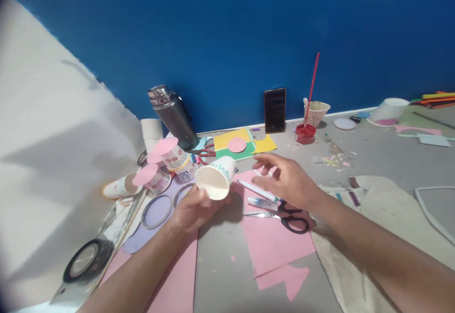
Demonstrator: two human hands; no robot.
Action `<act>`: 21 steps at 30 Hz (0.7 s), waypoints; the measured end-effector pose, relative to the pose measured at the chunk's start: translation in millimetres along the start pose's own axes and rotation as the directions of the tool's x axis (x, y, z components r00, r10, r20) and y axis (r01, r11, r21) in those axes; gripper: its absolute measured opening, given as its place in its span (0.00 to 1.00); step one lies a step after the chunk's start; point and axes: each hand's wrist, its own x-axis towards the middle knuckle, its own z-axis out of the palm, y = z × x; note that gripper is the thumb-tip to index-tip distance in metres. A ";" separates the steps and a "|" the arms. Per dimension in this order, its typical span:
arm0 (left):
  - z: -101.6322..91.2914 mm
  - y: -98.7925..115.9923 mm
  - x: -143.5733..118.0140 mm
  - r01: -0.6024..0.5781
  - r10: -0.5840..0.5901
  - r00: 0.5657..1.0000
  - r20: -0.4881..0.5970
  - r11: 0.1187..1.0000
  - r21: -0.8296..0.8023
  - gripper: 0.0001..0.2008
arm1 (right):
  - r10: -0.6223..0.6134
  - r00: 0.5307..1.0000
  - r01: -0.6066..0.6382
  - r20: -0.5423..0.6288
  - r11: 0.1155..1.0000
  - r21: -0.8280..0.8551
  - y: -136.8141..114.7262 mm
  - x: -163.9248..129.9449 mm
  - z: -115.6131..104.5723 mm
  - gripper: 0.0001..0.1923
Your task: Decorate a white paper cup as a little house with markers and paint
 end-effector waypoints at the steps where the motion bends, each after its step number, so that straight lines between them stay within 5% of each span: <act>1: 1.0 -0.3 -0.8 -0.041 0.041 0.999 0.012 0.998 0.053 0.42 | -0.035 0.998 0.032 0.054 0.998 0.057 -2.0 -3.3 2.0 0.37; 4: 5.3 -0.9 -2.8 -0.142 0.128 0.988 0.088 0.974 0.178 0.45 | -0.167 0.963 0.140 0.210 0.981 0.134 -6.1 -11.1 6.4 0.57; 12: 5.0 -2.7 -5.8 -0.281 0.200 0.953 0.226 0.859 0.428 0.39 | -0.273 0.930 0.271 0.247 0.962 0.043 -12.4 -9.8 3.2 0.48; 16: 1.6 -1.6 -9.5 -0.354 0.248 0.935 0.253 0.655 0.667 0.48 | -0.368 0.910 0.382 0.192 0.923 -0.039 -8.7 -8.9 7.2 0.42; 21: -1.2 -1.4 -11.7 -0.479 0.385 0.852 0.354 0.303 0.824 0.43 | -0.474 0.862 0.501 0.180 0.851 -0.158 -1.7 -9.6 15.1 0.36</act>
